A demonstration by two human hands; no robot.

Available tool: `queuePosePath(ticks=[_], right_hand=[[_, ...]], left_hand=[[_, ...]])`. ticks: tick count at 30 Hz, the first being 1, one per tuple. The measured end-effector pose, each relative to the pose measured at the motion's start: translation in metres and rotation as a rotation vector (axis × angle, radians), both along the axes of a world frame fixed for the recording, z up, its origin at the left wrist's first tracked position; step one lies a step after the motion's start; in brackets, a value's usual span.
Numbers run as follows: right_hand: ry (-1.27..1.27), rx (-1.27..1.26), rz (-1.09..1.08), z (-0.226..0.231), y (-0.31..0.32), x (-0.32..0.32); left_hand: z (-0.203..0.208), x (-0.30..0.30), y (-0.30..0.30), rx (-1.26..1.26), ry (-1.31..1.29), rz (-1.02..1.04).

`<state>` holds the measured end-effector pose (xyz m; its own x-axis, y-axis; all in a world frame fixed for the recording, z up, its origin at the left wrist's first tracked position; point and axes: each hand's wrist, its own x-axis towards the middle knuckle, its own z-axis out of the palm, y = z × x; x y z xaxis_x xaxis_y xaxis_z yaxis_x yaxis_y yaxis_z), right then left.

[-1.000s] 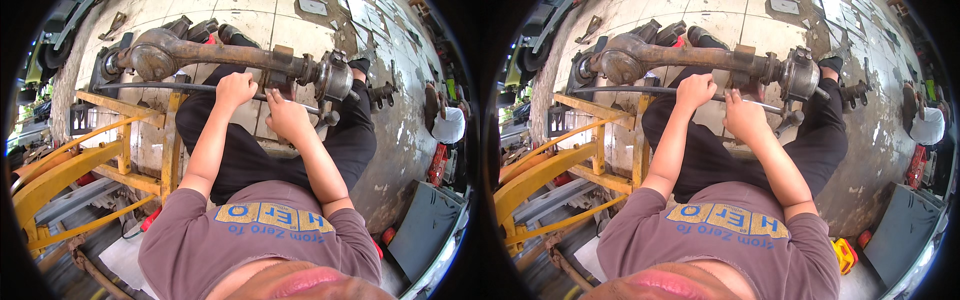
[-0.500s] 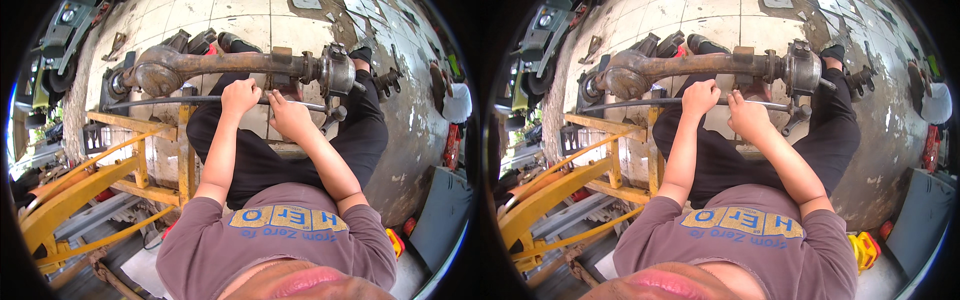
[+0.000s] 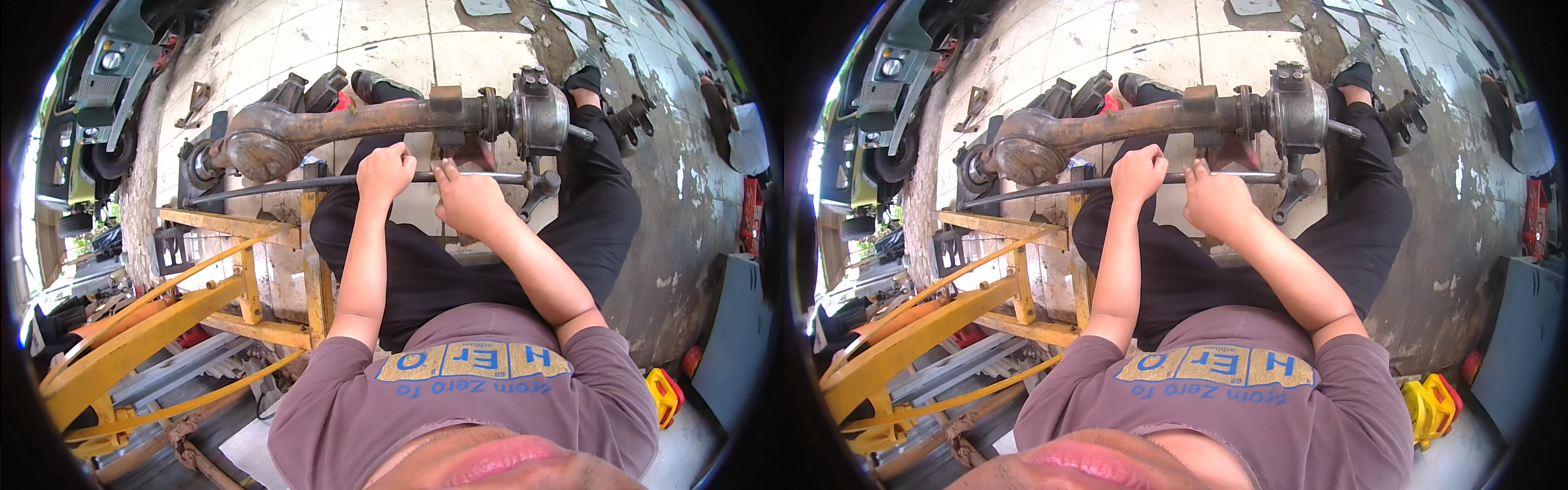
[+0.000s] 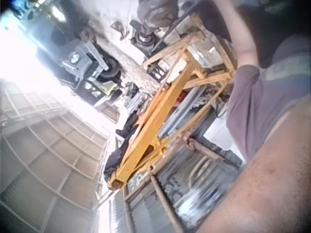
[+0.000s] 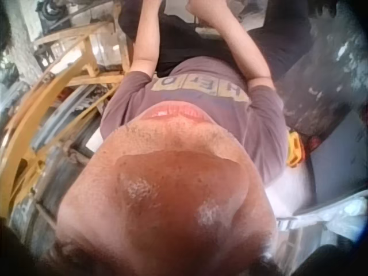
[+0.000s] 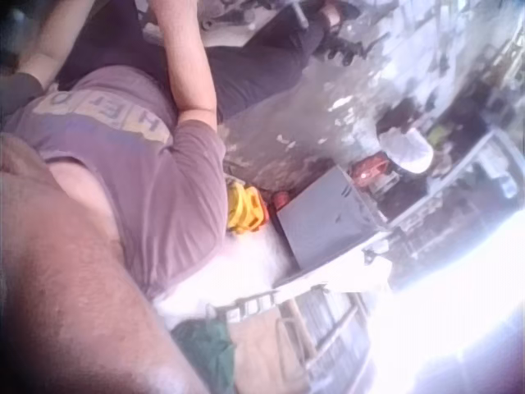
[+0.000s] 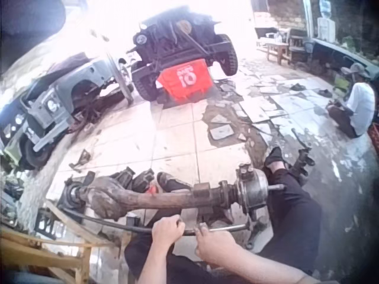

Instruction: The person sits on the floor and uses a metal rod to repeatedly tap a component on a vehicle axle assembly mounted on a yellow stand. The person adjusts hand positions and the rod angle while continuing to strike the same area.

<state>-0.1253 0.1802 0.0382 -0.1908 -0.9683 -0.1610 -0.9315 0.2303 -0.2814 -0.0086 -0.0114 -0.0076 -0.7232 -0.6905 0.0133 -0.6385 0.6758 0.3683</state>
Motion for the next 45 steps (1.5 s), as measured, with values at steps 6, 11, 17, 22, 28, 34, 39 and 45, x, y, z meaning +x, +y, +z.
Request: queuePosePath(ticks=[6, 11, 17, 22, 28, 34, 39, 45], right_hand=[[-0.131, -0.012, -0.029, 0.003, 0.006, -0.002], [-0.137, -0.027, 0.069, 0.019, 0.041, -0.017], [-0.209, 0.061, 0.355, 0.029, 0.068, -0.046], [-0.253, -0.073, 0.249, 0.038, 0.073, -0.05], [-0.083, -0.023, 0.215, -0.008, 0.05, -0.03], [-0.249, -0.25, 0.329, -0.008, 0.053, -0.034], [-0.287, -0.046, 0.443, -0.024, 0.044, -0.044], [-0.163, -0.087, 0.06, 0.0, 0.044, -0.02]], left_hand=[[0.0, 0.002, 0.003, -0.017, 0.003, 0.021], [0.0, 0.0, 0.004, -0.041, 0.003, 0.041], [0.001, 0.003, 0.006, -0.071, -0.018, 0.052], [0.001, 0.001, 0.006, -0.072, -0.029, 0.054], [-0.003, 0.003, 0.005, -0.084, -0.019, 0.068], [-0.002, 0.003, 0.007, -0.101, -0.02, 0.089], [-0.001, 0.003, 0.009, -0.11, -0.025, 0.114], [-0.003, 0.003, 0.011, -0.107, 0.029, 0.112]])
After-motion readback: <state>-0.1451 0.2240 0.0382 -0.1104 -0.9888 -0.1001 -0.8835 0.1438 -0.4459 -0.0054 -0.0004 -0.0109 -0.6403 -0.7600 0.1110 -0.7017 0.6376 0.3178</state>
